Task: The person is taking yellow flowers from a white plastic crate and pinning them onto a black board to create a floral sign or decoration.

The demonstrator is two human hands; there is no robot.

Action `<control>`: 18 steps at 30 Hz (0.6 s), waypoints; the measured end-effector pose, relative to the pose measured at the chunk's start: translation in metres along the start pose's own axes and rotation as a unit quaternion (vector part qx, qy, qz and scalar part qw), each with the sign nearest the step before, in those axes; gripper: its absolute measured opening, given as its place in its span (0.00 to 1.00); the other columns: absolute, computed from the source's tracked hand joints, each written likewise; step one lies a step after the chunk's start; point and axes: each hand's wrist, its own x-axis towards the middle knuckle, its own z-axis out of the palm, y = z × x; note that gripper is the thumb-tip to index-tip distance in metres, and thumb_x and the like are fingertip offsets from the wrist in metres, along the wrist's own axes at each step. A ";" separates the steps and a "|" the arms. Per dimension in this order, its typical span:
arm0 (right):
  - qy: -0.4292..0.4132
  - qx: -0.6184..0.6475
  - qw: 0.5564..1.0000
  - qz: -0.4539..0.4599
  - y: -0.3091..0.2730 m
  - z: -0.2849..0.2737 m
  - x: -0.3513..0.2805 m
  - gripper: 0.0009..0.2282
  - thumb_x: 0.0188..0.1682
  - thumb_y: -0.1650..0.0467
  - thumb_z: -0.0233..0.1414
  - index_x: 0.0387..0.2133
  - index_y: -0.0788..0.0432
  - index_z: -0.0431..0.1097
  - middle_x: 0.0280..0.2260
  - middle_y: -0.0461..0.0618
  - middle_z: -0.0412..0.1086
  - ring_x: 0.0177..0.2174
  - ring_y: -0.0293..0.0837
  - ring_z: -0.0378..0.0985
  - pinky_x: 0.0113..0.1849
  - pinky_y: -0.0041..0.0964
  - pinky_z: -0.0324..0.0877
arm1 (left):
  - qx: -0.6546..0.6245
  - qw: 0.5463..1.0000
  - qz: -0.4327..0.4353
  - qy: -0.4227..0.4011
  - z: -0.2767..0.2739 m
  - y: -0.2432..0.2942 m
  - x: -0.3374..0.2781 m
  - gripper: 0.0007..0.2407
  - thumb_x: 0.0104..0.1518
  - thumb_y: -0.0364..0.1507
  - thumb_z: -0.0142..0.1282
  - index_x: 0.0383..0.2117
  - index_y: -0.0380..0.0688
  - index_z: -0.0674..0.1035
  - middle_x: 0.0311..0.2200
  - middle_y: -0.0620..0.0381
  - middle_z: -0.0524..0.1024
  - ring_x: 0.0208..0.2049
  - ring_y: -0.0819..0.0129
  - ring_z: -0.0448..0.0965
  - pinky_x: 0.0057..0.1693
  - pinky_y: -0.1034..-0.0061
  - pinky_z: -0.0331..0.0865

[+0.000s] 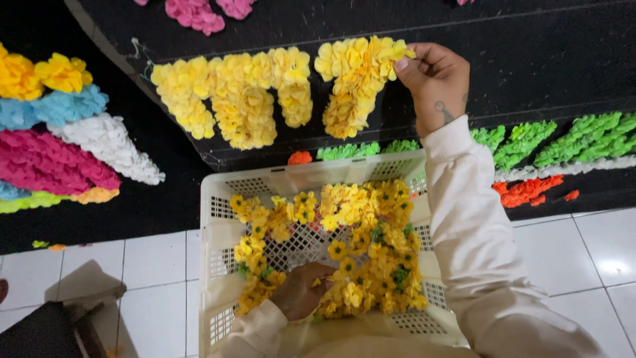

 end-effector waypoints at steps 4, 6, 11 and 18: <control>0.018 -0.014 1.000 0.010 -0.016 0.008 0.002 0.05 0.68 0.76 0.77 0.46 0.57 0.89 0.37 0.38 0.83 0.37 0.28 0.77 0.43 0.29 0.79 | 0.024 0.981 0.142 0.129 -0.013 0.032 0.012 0.09 0.77 0.34 0.73 0.56 0.46 0.95 0.56 0.53 0.98 0.44 0.62 0.98 0.56 0.60 0.95; 0.008 0.050 0.997 0.050 -0.020 0.005 0.005 0.09 0.70 0.74 0.76 0.42 0.53 0.85 0.27 0.35 0.71 0.26 0.28 0.62 0.31 0.30 0.56 | -0.112 0.977 0.031 0.181 -0.018 0.052 0.024 0.10 0.78 0.38 0.73 0.53 0.49 0.96 0.45 0.63 0.95 0.47 0.68 0.96 0.63 0.64 0.94; 0.029 -0.004 0.999 0.025 -0.018 0.018 0.006 0.08 0.70 0.74 0.77 0.42 0.54 0.87 0.31 0.36 0.77 0.32 0.29 0.70 0.37 0.31 0.70 | -0.100 0.956 0.122 0.249 -0.040 0.138 0.040 0.21 0.71 0.52 0.71 0.55 0.51 0.99 0.49 0.60 1.00 0.49 0.65 0.99 0.60 0.63 0.93; 0.042 -0.091 0.995 0.004 -0.016 0.025 -0.005 0.16 0.69 0.69 0.80 0.34 0.50 0.80 0.31 0.32 0.64 0.35 0.32 0.62 0.38 0.39 0.66 | -0.123 0.910 0.229 0.323 -0.058 0.225 0.038 0.26 0.71 0.56 0.68 0.55 0.46 1.00 0.45 0.61 0.98 0.43 0.72 0.93 0.46 0.70 0.84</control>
